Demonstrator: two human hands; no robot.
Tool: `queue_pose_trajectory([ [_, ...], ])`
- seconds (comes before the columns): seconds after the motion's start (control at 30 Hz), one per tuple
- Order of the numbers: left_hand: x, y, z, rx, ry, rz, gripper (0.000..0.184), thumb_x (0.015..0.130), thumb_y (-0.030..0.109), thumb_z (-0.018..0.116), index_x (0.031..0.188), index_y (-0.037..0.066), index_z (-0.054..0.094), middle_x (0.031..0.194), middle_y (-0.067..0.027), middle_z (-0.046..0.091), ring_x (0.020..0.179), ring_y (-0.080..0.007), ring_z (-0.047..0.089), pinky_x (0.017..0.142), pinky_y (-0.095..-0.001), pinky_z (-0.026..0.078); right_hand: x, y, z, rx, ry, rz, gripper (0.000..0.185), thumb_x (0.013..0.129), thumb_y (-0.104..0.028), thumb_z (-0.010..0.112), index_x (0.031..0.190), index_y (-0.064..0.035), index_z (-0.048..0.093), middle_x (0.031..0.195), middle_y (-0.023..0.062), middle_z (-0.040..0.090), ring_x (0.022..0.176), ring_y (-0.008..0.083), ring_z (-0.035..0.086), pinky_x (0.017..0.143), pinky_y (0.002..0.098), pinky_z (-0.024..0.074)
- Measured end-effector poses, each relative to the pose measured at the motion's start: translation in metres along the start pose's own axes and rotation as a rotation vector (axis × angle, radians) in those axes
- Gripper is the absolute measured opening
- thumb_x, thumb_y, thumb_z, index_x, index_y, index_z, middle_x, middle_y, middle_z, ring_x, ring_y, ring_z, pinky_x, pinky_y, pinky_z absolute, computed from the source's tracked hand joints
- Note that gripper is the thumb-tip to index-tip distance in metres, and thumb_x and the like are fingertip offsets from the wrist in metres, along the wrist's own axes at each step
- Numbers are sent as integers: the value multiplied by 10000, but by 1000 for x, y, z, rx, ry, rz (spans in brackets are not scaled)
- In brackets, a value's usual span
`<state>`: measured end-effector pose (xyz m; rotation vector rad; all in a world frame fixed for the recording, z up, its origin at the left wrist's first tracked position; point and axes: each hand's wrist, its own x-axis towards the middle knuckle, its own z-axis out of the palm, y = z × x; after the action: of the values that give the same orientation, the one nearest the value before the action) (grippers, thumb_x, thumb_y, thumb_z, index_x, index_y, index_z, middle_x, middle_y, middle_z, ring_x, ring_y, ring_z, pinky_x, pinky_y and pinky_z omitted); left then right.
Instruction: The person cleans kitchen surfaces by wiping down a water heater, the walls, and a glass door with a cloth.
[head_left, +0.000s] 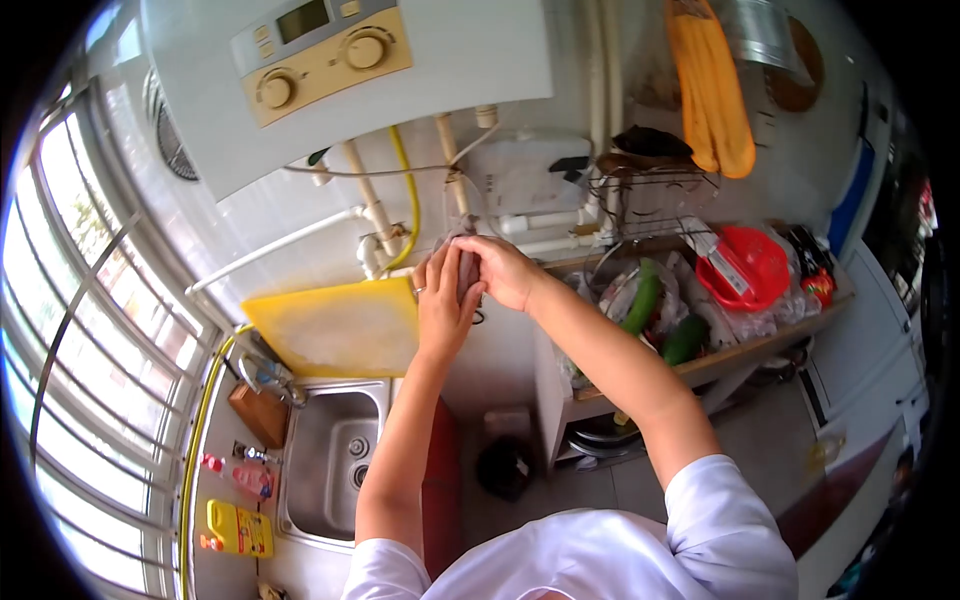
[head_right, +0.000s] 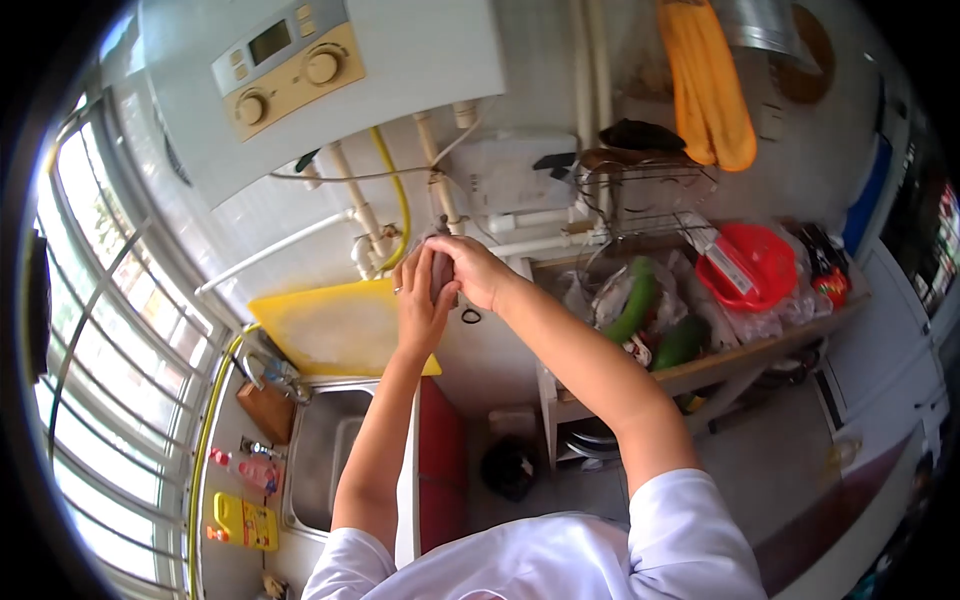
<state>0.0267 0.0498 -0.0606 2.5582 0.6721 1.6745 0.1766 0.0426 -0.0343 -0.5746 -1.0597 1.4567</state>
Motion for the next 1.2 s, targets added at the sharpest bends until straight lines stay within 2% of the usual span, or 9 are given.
queue_pose_trajectory([
  [0.13, 16, 16, 14, -63, 21, 73, 563, 882, 167, 679, 1400, 64, 483, 1290, -145, 557, 1145, -362, 518, 972, -455, 422, -39, -34, 9, -265, 71, -7, 206, 950, -171, 591, 1114, -49, 597, 1024, 36, 632, 934, 130, 601, 818, 301, 493],
  [0.27, 24, 35, 37, -304, -5, -95, 468, 930, 135, 640, 1354, -2, 498, 1233, -148, 602, 1059, -303, 600, 901, -367, 487, -72, -72, 1, -446, 124, 97, 262, 937, -169, 612, 1162, -35, 592, 1064, 29, 630, 969, 120, 596, 866, 294, 486],
  [0.33, 31, 47, 51, -966, 25, -446, 431, 968, 145, 606, 1353, -13, 491, 1194, -129, 621, 1048, -231, 620, 926, -322, 489, -84, -98, -13, -652, 103, 180, 359, 934, -192, 635, 1253, -36, 583, 1148, 33, 636, 1011, 108, 597, 865, 277, 490],
  [0.47, 45, 75, 50, -1470, -35, -1060, 318, 1012, 199, 525, 1286, 39, 509, 1166, -88, 635, 1034, -194, 650, 837, -346, 568, -111, -147, -39, -828, 124, 13, 319, 913, -145, 670, 1203, -12, 652, 1134, 57, 667, 1020, 121, 617, 874, 274, 506],
  [0.6, 70, 92, 72, -1364, -72, -917, 297, 1011, 180, 514, 1287, 69, 516, 1183, -57, 633, 1019, -168, 655, 798, -311, 564, -117, -207, -71, -1033, 202, -304, 262, 909, -98, 662, 1148, 8, 666, 1066, 60, 684, 965, 117, 634, 857, 265, 510],
  [0.73, 136, 126, 103, -1224, 71, -592, 495, 965, 47, 526, 1447, 19, 418, 1295, -109, 581, 1135, -179, 581, 964, -295, 469, -124, -277, -90, -1337, 322, -499, 223, 876, -83, 652, 1074, 8, 699, 1025, 75, 695, 931, 141, 652, 839, 280, 514],
  [1.0, 296, 180, 143, -965, 428, -368, 501, 962, 30, 510, 1454, 74, 428, 1383, -107, 485, 1185, -214, 532, 966, -308, 456, -101, -374, -132, -1756, 451, -714, 271, 831, -93, 599, 1076, -27, 696, 1072, 137, 647, 980, 322, 640, 861, 400, 520],
  [1.13, 339, 165, 198, -657, 540, -384, 561, 942, 76, 575, 1474, 97, 397, 1411, -150, 462, 1198, -258, 523, 1017, -361, 429, -67, -394, -153, -1964, 481, -942, 309, 841, -48, 554, 1132, -19, 656, 1155, 147, 611, 1050, 356, 595, 910, 415, 498],
  [1.2, 350, 165, 226, 37, 375, -345, 635, 884, 68, 622, 1469, 94, 376, 1456, -225, 340, 1269, -395, 415, 1061, -460, 381, -53, -401, -157, -2001, 467, -1021, 320, 836, -35, 549, 1140, -8, 646, 1182, 156, 603, 1085, 357, 580, 931, 420, 489],
])
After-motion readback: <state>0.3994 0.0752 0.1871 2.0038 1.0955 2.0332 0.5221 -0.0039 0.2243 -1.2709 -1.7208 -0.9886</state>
